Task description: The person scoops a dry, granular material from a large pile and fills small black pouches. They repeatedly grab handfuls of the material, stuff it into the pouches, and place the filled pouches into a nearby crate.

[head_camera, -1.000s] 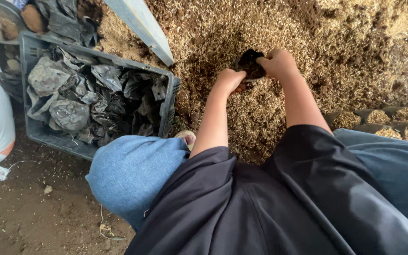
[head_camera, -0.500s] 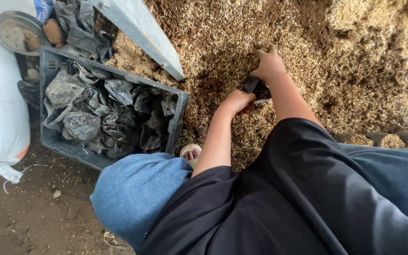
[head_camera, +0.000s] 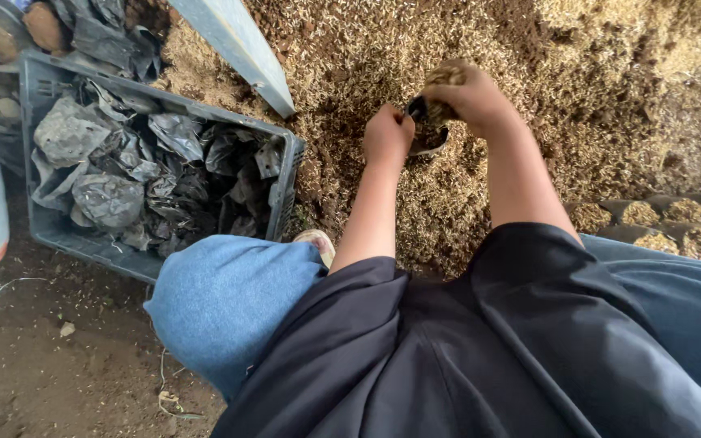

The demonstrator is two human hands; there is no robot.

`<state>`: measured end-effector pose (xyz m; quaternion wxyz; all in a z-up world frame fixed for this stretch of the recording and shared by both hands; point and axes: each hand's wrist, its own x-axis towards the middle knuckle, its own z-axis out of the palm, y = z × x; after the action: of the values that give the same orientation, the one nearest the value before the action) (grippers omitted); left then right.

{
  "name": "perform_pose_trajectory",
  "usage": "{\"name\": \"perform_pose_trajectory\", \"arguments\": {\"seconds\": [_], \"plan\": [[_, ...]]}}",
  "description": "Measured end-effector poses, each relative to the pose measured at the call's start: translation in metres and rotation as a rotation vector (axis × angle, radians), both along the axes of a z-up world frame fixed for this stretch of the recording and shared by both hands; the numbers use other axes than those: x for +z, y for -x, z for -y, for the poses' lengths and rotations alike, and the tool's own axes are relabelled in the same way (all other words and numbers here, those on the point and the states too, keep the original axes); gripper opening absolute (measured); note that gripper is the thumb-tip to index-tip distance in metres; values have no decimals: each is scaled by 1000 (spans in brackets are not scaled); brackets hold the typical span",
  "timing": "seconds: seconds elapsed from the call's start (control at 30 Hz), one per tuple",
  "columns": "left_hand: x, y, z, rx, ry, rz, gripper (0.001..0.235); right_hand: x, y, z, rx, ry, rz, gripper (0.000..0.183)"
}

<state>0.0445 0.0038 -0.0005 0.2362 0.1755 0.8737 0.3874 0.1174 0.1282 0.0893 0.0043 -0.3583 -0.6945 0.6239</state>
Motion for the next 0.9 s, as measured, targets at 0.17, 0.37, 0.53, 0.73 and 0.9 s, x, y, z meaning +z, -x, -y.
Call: {"name": "perform_pose_trajectory", "arguments": {"seconds": [0.17, 0.37, 0.53, 0.73, 0.9], "plan": [[-24, 0, -3, 49, -62, 49, 13, -13, -5, 16, 143, -253, 227, 42], [-33, -1, 1, -9, -137, -136, 11, -36, -8, 15, 200, -648, 470, 49], [-30, -2, 3, -39, -127, -265, 15, -53, -17, 2, 28, -478, 521, 43], [-16, 2, 7, 13, -82, -76, 27, -63, -27, -40, 7, -396, 313, 49], [-15, 21, 7, -48, 32, 84, 43, -84, -34, -17, 350, -696, 621, 83]]}}
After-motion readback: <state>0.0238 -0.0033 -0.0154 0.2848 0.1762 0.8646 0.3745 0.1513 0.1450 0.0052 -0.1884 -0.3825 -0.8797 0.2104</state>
